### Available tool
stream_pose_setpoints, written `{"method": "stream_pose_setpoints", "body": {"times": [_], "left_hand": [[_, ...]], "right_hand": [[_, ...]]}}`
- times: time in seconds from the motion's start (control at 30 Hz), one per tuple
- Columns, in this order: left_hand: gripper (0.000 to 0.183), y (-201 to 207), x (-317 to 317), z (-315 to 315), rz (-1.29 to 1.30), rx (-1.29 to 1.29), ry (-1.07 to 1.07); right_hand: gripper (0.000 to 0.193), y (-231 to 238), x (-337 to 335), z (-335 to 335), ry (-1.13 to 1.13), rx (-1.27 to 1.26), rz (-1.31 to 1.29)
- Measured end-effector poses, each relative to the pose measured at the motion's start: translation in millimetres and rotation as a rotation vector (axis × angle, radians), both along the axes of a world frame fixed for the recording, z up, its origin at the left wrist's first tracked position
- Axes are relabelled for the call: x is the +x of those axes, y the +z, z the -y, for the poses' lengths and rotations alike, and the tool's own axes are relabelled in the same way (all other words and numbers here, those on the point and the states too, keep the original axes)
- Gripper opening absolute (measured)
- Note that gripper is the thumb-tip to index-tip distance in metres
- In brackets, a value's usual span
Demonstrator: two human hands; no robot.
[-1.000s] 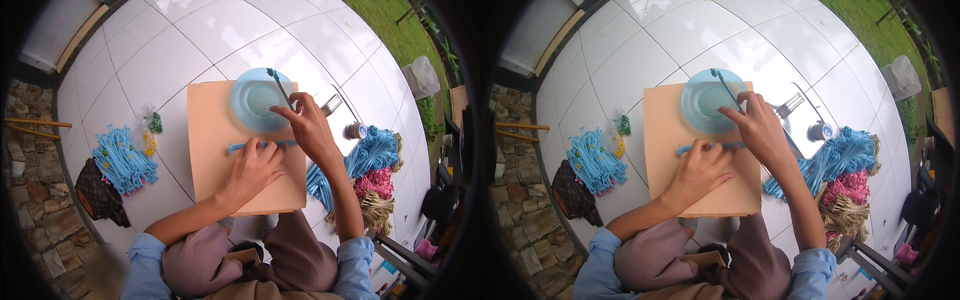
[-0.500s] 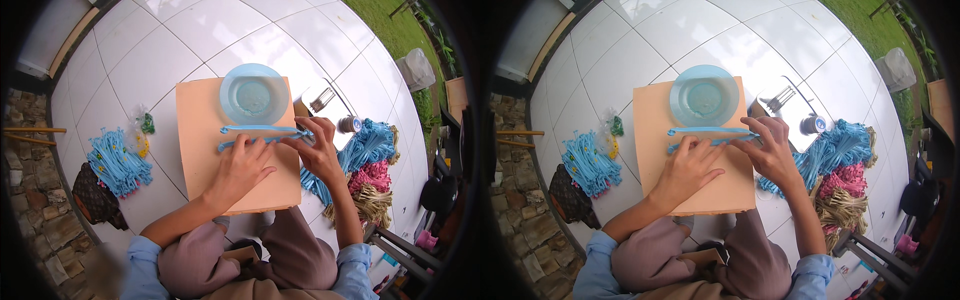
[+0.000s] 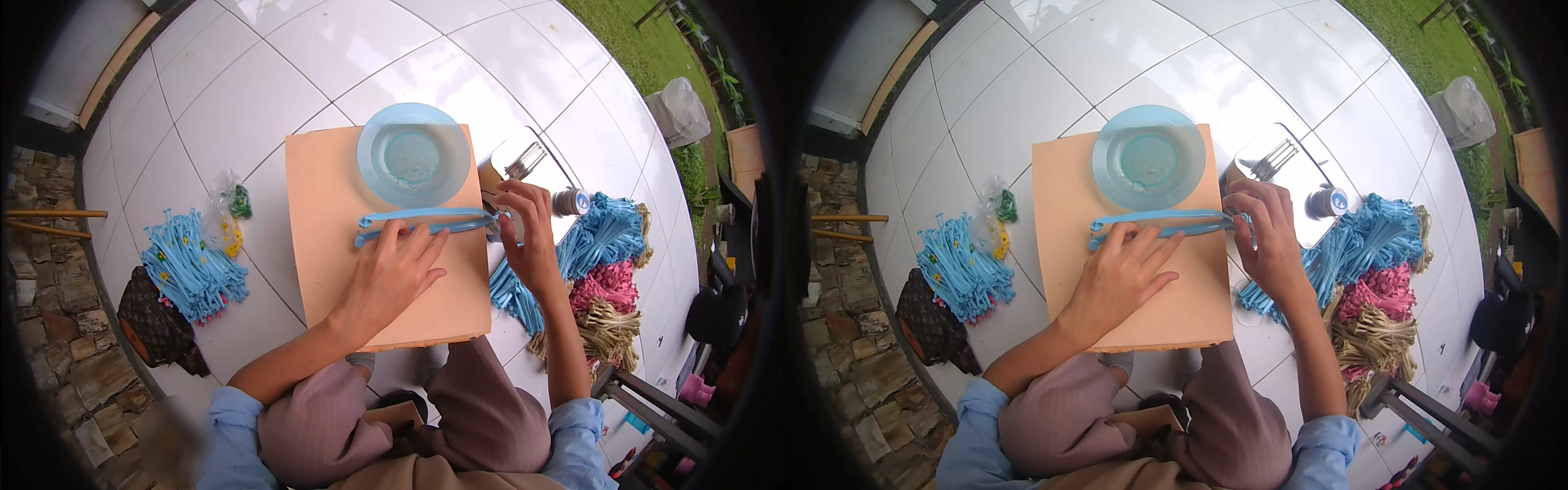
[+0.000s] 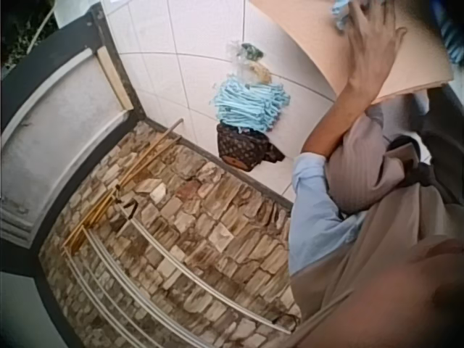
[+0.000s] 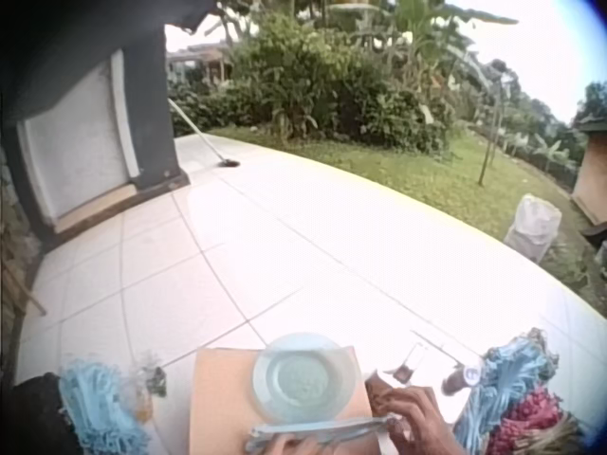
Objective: The person prepares blue shoe straps by applying a substance from a container, folding the straps over, and smoothing them against a flat surface.
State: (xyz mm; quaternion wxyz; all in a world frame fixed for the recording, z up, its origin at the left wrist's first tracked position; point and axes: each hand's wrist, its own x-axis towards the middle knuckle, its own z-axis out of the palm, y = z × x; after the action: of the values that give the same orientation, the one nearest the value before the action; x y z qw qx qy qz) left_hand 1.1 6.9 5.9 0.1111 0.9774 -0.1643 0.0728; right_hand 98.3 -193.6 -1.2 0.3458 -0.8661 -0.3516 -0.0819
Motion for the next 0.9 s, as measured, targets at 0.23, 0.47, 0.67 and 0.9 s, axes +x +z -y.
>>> {"method": "stream_pose_setpoints", "body": {"times": [0.23,0.47,0.67,0.9], "left_hand": [[0.035,-18.3,-5.3,-5.9,0.127,-0.114,0.02],[0.026,-9.7,-24.2,-9.9,0.255,-0.324,-0.053],[0.032,80.2,-49.1,-27.3,0.605,-0.397,-0.156],[0.046,131.5,-53.1,17.8,0.997,0.236,-0.308]], "right_hand": [[0.03,-16.9,-5.3,7.6,-0.032,0.063,-0.421],[0.029,4.5,-27.1,22.8,-0.036,0.093,-0.347],[0.038,120.8,-54.6,25.7,0.093,0.119,-0.222],[0.039,220.1,-81.5,-8.7,0.141,0.385,-0.709]]}}
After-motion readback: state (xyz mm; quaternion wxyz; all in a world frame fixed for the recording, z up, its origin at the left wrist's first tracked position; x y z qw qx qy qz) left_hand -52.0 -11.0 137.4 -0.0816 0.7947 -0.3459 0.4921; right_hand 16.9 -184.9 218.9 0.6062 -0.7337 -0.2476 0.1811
